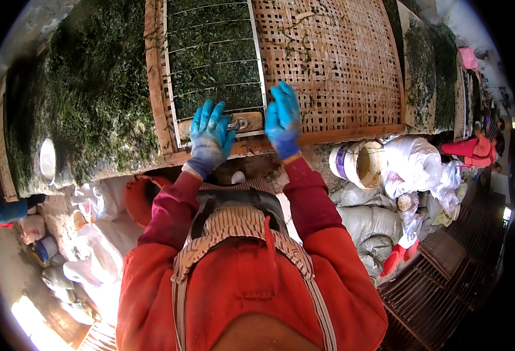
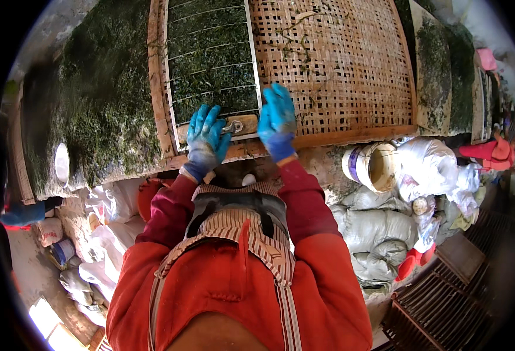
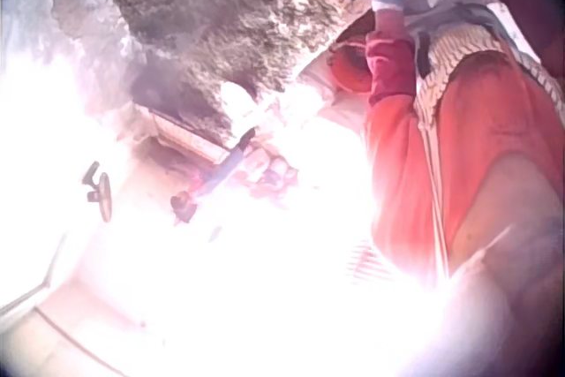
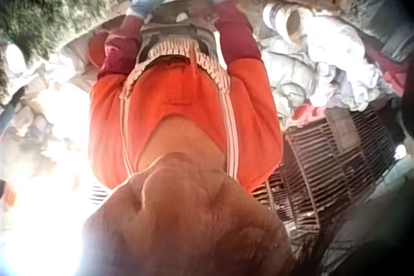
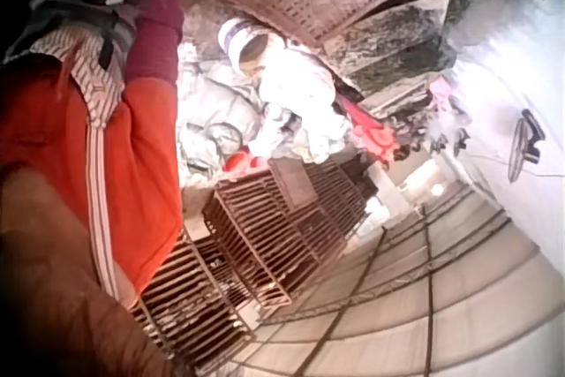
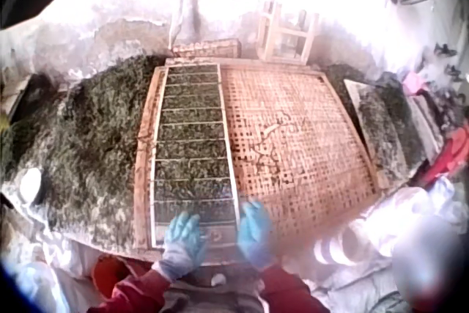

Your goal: The person spreads handfuls of green leaves onto a wooden rack and uses a wooden pressing tool to push and flatten the leaves into the rack's grid sections.

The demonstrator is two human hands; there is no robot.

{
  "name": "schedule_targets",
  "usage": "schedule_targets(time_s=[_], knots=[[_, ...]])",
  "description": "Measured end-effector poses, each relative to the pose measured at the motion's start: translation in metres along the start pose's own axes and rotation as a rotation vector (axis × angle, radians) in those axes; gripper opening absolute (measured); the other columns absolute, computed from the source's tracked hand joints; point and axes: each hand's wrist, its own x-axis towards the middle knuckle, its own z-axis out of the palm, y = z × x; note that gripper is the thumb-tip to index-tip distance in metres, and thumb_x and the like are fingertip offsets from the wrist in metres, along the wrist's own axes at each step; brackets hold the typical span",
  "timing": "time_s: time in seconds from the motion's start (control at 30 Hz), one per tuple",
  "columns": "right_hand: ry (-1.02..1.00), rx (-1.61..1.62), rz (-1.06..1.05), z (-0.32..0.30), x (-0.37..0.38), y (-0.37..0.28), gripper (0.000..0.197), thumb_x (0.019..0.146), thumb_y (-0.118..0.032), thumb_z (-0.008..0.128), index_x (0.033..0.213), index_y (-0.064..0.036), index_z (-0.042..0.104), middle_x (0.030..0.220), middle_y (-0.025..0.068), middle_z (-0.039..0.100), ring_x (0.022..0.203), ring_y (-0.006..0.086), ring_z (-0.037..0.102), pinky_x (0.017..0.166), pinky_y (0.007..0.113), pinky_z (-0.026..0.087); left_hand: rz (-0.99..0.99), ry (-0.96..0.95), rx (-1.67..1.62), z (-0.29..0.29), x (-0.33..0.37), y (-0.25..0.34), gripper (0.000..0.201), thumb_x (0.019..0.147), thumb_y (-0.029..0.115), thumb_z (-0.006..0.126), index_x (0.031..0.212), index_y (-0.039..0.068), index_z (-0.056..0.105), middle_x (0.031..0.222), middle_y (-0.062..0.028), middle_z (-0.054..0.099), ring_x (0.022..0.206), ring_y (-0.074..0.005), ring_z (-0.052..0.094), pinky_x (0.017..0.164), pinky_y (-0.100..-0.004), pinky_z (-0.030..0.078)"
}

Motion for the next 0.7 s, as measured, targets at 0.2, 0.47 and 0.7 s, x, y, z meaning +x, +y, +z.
schedule_targets(time_s=[0.2,0.47,0.7], knots=[[-0.117,-0.19,0.095,-0.074,-0.063,0.027,0.037,0.097,0.003,0.056,0.132,0.0021,0.067,0.14,0.0213,0.062,0.132,0.0373,0.059,0.111,0.043,0.047,-0.464,0.303,-1.318,-0.017,0.01,-0.003,0.031,0.088,-0.011,0.069,0.111,0.009,0.072,0.127,-0.0118,0.068,0.117,-0.0208,0.065,0.096,-0.0304,0.056],[-0.336,-0.319,-0.008,-0.069,-0.056,0.011,0.045,0.093,-0.007,0.06,0.137,-0.004,0.064,0.141,0.0181,0.062,0.129,0.0423,0.058,0.111,0.054,0.045,-0.425,0.487,-1.747,-0.056,0.028,-0.138,0.045,0.107,0.026,0.052,0.144,0.0,0.051,0.135,-0.0203,0.065,0.119,-0.0352,0.066,0.108,-0.0494,0.052],[-0.986,-0.556,-0.19,-0.008,-0.055,-0.003,0.048,0.097,-0.032,0.06,0.143,-0.0163,0.062,0.154,0.0082,0.055,0.148,0.0314,0.043,0.126,0.057,0.021,-0.392,0.31,-1.849,-0.029,0.097,-0.314,0.055,0.11,0.034,0.046,0.157,0.007,0.038,0.147,-0.0217,0.054,0.132,-0.0404,0.056,0.112,-0.0564,0.047]])
